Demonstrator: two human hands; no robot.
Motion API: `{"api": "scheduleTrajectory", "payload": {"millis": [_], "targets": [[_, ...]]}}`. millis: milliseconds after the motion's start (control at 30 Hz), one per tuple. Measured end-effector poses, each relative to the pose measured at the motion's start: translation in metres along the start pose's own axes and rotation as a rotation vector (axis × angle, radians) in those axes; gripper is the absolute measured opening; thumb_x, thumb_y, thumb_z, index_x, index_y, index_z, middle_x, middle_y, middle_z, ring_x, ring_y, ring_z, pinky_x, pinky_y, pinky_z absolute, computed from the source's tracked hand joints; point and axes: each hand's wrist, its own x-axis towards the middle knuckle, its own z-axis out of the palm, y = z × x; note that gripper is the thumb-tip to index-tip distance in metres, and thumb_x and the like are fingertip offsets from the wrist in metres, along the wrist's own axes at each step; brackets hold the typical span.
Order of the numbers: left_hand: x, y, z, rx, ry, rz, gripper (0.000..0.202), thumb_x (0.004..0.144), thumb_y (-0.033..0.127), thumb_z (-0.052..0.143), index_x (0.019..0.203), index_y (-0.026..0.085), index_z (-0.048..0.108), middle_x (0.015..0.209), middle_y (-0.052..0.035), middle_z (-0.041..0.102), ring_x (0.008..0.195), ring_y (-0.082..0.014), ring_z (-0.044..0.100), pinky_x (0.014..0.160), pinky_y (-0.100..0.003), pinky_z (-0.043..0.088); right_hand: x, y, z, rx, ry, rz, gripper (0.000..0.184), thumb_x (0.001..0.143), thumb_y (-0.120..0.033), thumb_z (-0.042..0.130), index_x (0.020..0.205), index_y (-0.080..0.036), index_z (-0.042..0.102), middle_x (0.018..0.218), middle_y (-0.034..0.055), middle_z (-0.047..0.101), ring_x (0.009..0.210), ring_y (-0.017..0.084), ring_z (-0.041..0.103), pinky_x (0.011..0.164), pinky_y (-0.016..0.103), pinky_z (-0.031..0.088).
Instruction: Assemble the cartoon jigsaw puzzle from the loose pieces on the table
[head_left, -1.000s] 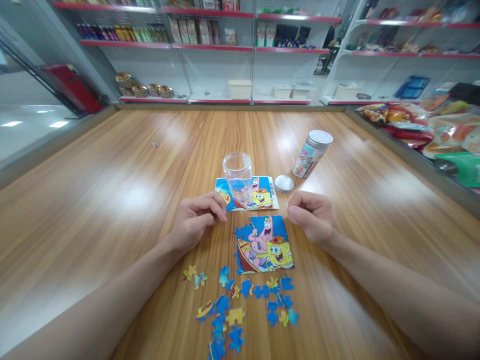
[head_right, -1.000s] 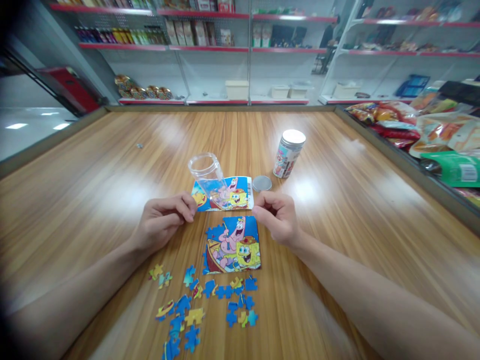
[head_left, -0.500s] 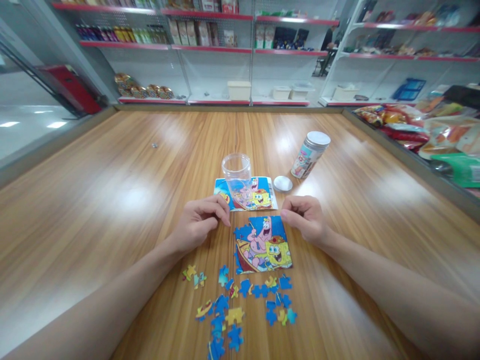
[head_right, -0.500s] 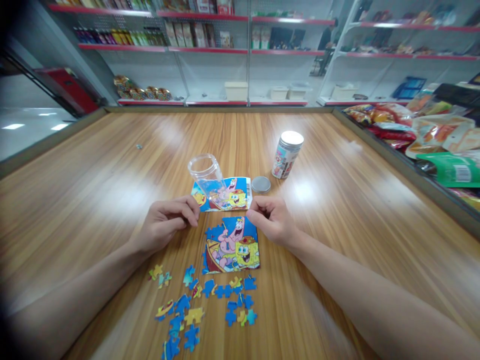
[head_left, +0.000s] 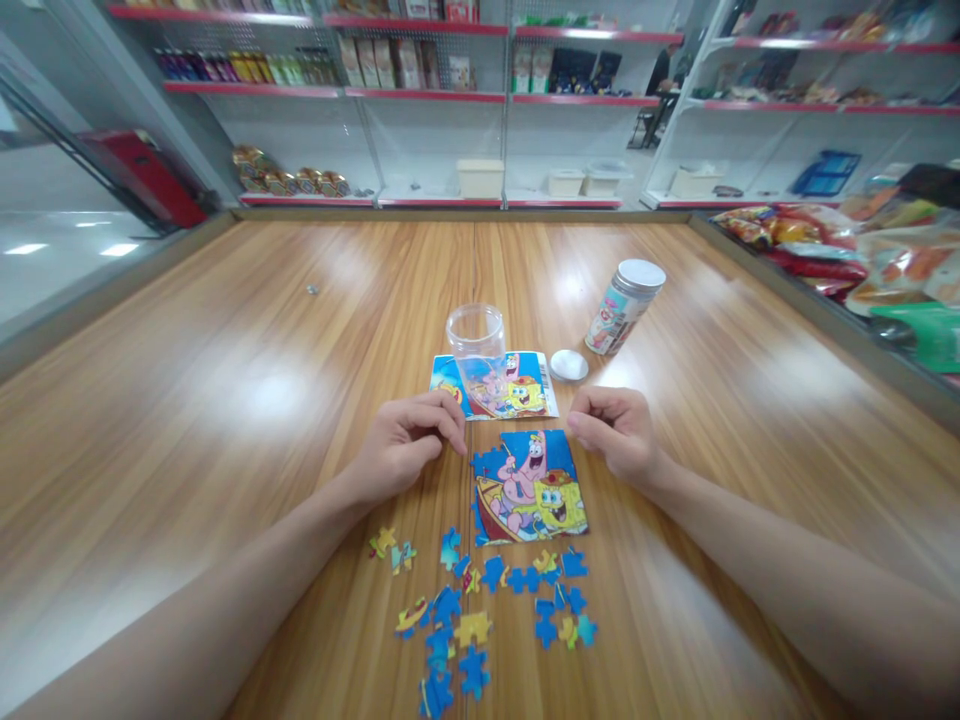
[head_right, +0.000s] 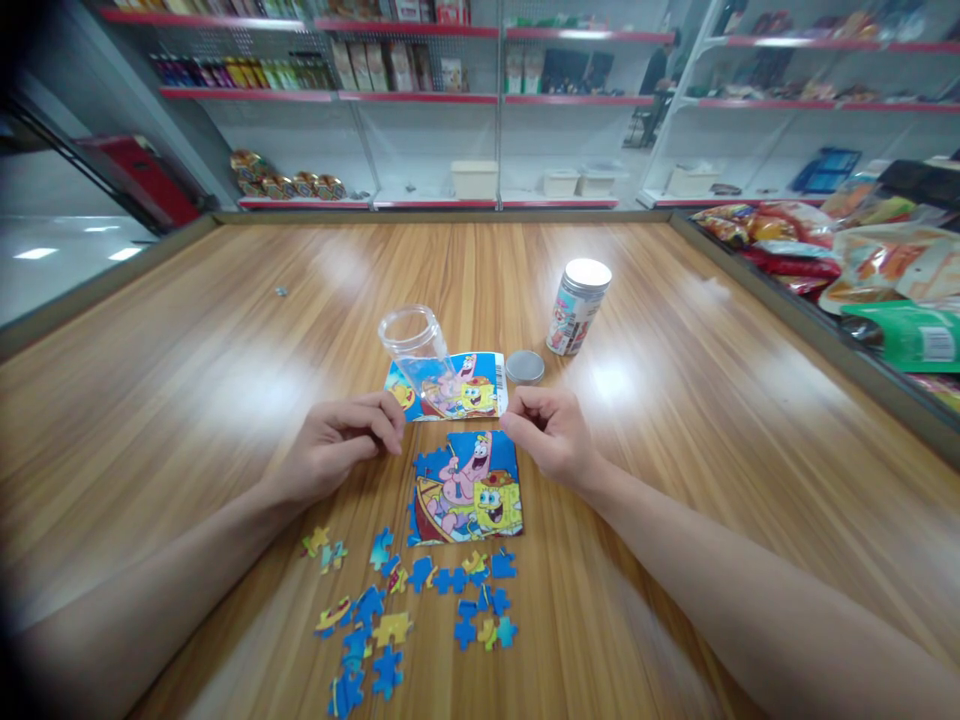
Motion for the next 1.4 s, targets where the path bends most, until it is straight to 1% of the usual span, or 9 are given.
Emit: {"api": "scheduleTrajectory", "payload": {"millis": [133,400,567,733,1033,1400], "targets": [[0.0008,0.0007,0.0006,-0.006,0.001,0.003,0.029,0.071,0.0,0.051,0.071,0.017,0.075,0.081,-0.0058,0.063,0.078,-0.0157,0.058,0.071,-0.029,0.043,0.0006,-0.0019,0.0002,-0.026,-0.048,-0.011,0.032,0.088,-0.029,0.062,0.06,-0.017,0.05,0.052,-0.005,0.039,0.046,0.008,0.032,0.045,0.025,0.021],[0.0011,0.0014,0.0011,-0.01,0.001,0.005,0.028,0.071,0.0,0.051,0.07,0.016,0.075,0.082,-0.0063,0.062,0.078,-0.0162,0.058,0.07,-0.029,0.043,0.0003,0.0024,-0.0009,-0.03,-0.04,-0.017,0.032,0.091,-0.028,0.06,0.062,-0.017,0.049,0.051,-0.0057,0.038,0.046,0.007,0.031,0.045,0.025,0.02],[0.0008,0.0018,0.001,-0.008,-0.002,0.008,0.029,0.072,-0.001,0.051,0.071,0.015,0.074,0.082,-0.0055,0.063,0.078,-0.015,0.057,0.071,-0.029,0.042,0.0017,-0.0002,-0.0012,-0.054,-0.08,-0.027,0.032,0.088,-0.026,0.061,0.06,-0.017,0.048,0.052,-0.0055,0.037,0.048,0.007,0.031,0.045,0.025,0.019],[0.0004,0.0023,0.0014,-0.014,-0.003,0.004,0.028,0.072,-0.002,0.051,0.071,0.015,0.074,0.082,-0.0051,0.062,0.079,-0.0146,0.057,0.072,-0.028,0.042,0.0021,-0.0061,-0.0007,-0.109,-0.131,-0.047,0.029,0.085,-0.022,0.06,0.059,-0.016,0.048,0.05,-0.0063,0.036,0.045,0.005,0.028,0.043,0.024,0.016],[0.0002,-0.0002,0.0005,-0.01,-0.013,0.018,0.029,0.073,-0.002,0.051,0.072,0.015,0.074,0.082,-0.0049,0.063,0.078,-0.0147,0.057,0.071,-0.029,0.043,0.003,-0.0055,-0.0015,-0.113,-0.109,-0.044,0.03,0.085,-0.024,0.059,0.059,-0.016,0.046,0.051,-0.0061,0.035,0.046,0.006,0.028,0.044,0.023,0.019],[-0.0006,0.0001,0.0007,-0.007,-0.008,0.014,0.03,0.074,-0.003,0.051,0.071,0.015,0.074,0.082,-0.0048,0.063,0.079,-0.0145,0.058,0.071,-0.029,0.043,0.0028,-0.0057,0.0004,-0.144,-0.121,-0.091,0.028,0.085,-0.023,0.06,0.059,-0.015,0.05,0.05,-0.0062,0.037,0.045,0.005,0.029,0.043,0.022,0.019]]}}
